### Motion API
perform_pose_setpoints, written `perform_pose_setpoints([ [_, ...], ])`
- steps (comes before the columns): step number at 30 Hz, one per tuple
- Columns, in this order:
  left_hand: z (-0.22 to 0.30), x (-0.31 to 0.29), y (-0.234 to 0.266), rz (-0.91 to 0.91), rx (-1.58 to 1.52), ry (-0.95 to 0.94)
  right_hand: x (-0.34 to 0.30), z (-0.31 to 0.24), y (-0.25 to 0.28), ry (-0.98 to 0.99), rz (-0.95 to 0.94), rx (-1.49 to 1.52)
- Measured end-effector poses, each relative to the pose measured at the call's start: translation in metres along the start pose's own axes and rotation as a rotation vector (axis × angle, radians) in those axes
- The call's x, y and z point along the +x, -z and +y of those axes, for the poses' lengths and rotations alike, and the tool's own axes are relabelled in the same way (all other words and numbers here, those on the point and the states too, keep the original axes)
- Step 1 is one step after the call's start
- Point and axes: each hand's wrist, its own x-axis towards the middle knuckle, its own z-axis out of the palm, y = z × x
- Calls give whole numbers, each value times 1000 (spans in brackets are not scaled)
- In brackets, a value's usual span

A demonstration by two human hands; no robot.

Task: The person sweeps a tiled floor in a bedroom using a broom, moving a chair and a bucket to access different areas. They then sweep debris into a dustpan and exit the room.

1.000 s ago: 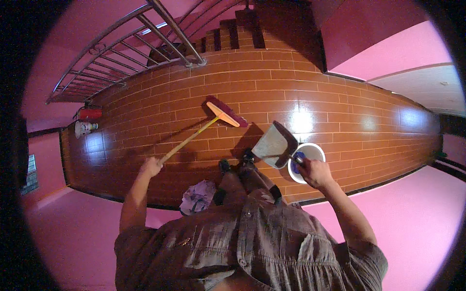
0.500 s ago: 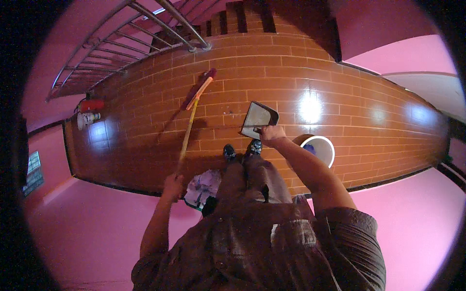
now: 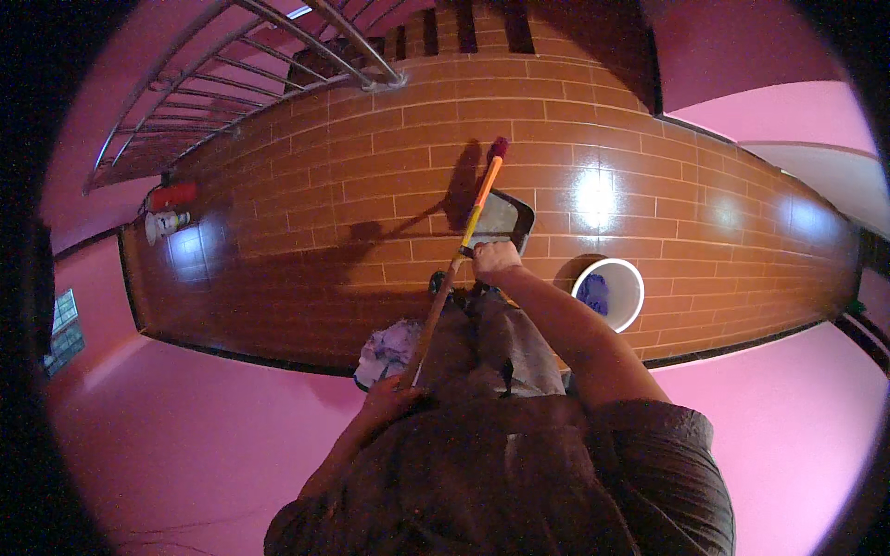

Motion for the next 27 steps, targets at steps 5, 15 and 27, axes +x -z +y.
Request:
perform_pose_setpoints([
  [5, 41, -34, 28, 7, 88, 156, -4, 6, -3, -36, -67, -9],
  [15, 7, 6, -4, 43, 191, -122, -13, 13, -4, -53, -114, -6],
  [27, 60, -5, 65, 316, 273, 48, -37, 47, -8, -117, -23, 20],
])
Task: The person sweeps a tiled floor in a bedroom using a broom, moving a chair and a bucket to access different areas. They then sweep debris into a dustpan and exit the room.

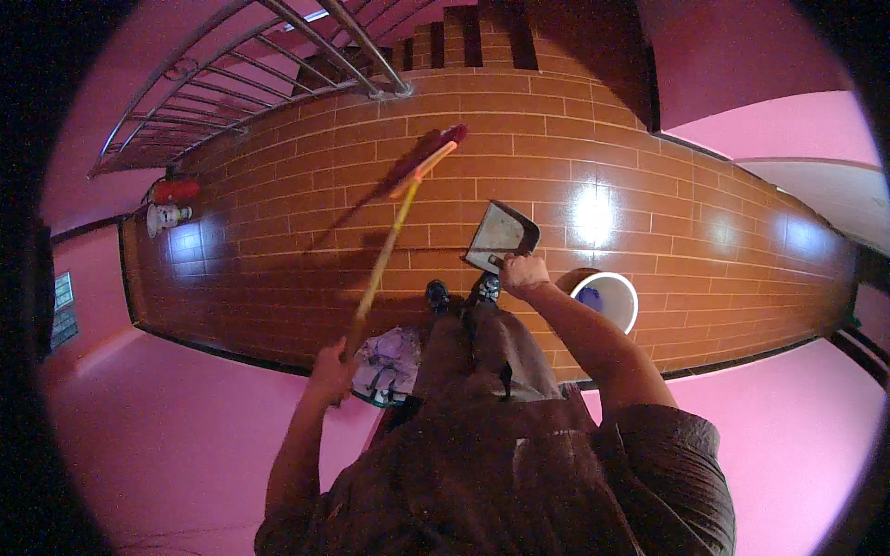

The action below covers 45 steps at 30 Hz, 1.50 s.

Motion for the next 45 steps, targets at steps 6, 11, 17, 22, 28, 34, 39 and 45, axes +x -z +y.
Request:
perform_pose_setpoints([
  [6, 25, 76, -2, 95, 257, -151, -7, -1, -1, -7, 11, 14],
  [11, -33, 75, -100, 52, 143, -358, -12, -6, -12, -16, 2, 6],
  [17, -67, -10, -102, -351, -17, -258, -5, -1, -5, -19, -5, 17],
  [22, -53, -60, -73, -242, 29, -285, -18, 19, -7, -5, 43, -10],
  [28, -64, -36, -92, -203, -224, -274, -25, 41, 2, 33, 20, -99],
  [34, -77, -18, -116, -362, -154, -211, -28, 33, -11, 54, -67, -184],
  [39, -79, -62, -63, -384, -602, 250, -29, 55, -5, 60, -44, -235],
  [45, -128, -81, -56, -300, -411, 126, -26, 67, 5, 103, -113, -391],
])
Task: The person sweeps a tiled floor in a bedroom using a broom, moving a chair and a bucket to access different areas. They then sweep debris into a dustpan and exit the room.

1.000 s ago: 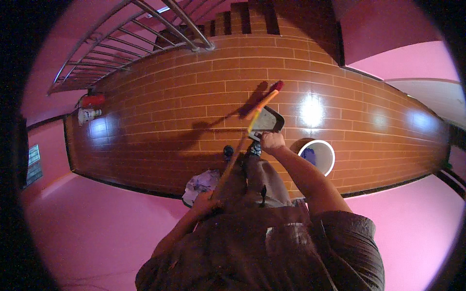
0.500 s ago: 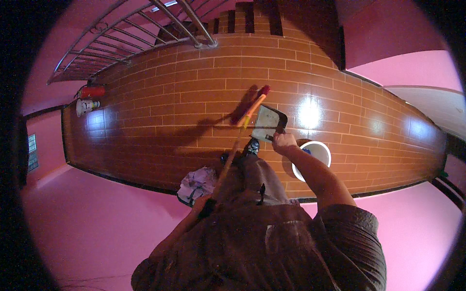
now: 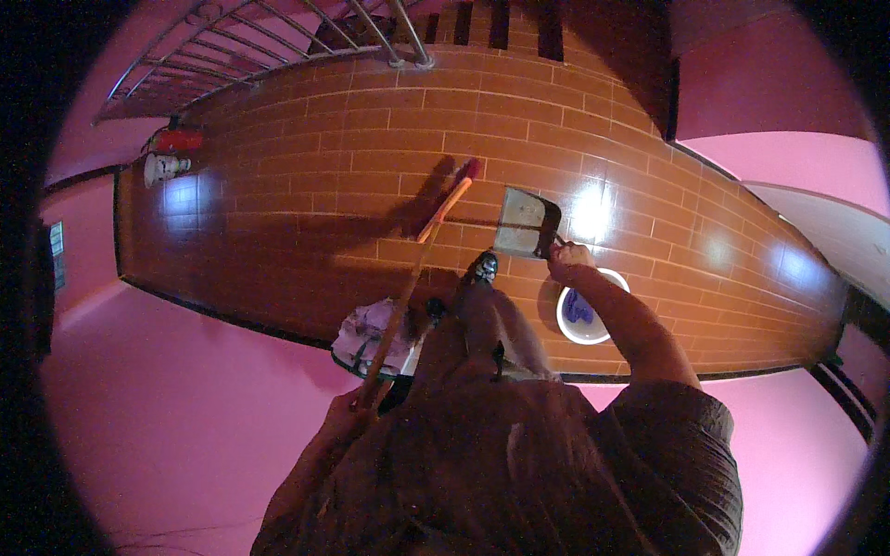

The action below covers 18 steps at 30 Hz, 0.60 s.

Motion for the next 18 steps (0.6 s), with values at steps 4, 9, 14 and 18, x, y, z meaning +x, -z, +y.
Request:
perform_pose_setpoints([
  [4, -37, 52, -30, 87, 365, -625, 4, -14, 5, 33, 29, 81],
  [9, -67, 83, -53, -126, 136, -555, 9, -24, 7, 84, 15, 54],
  [14, 10, 5, -25, -78, 35, -247, 2, -19, 28, -42, -23, 116],
  [18, 12, -19, 6, 41, 20, -45, -12, -2, 10, -70, 44, 150],
])
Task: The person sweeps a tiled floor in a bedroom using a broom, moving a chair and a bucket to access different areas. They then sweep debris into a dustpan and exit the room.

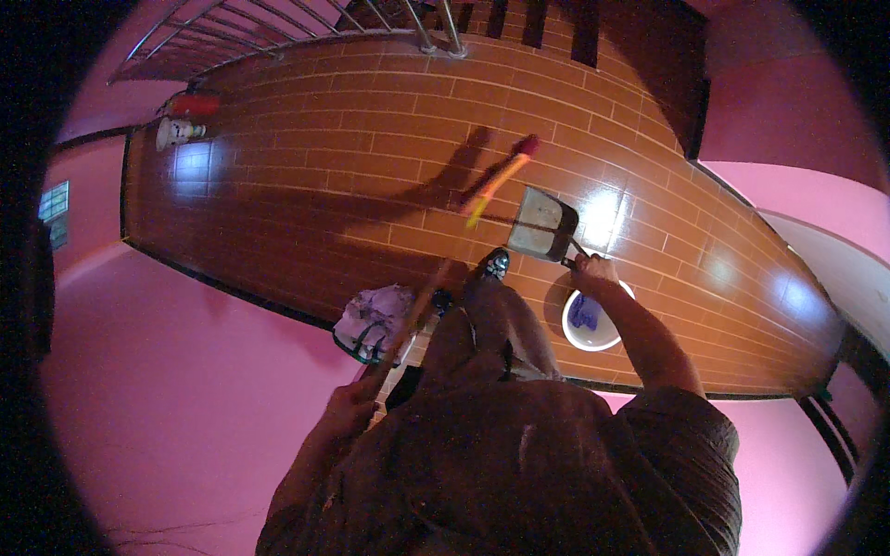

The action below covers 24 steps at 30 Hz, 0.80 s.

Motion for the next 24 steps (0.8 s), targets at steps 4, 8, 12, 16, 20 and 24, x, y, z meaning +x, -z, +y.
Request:
perform_pose_setpoints([
  [4, 31, -13, 15, 155, 138, 77, -14, 10, -8, -124, -26, 70],
  [8, 40, 2, 35, 252, 420, -69, -23, 11, -15, -196, 15, 191],
  [12, 61, 40, 45, 147, 410, -159, -25, 9, -30, -237, 70, 317],
  [16, 103, 110, 3, 111, 499, -472, -23, 4, -34, -280, 41, 377],
  [20, 111, 153, -57, 134, 852, -320, -21, -1, -37, -317, 44, 383],
  [24, 21, 163, -73, -77, 666, -492, -21, -12, -35, -338, -9, 349],
])
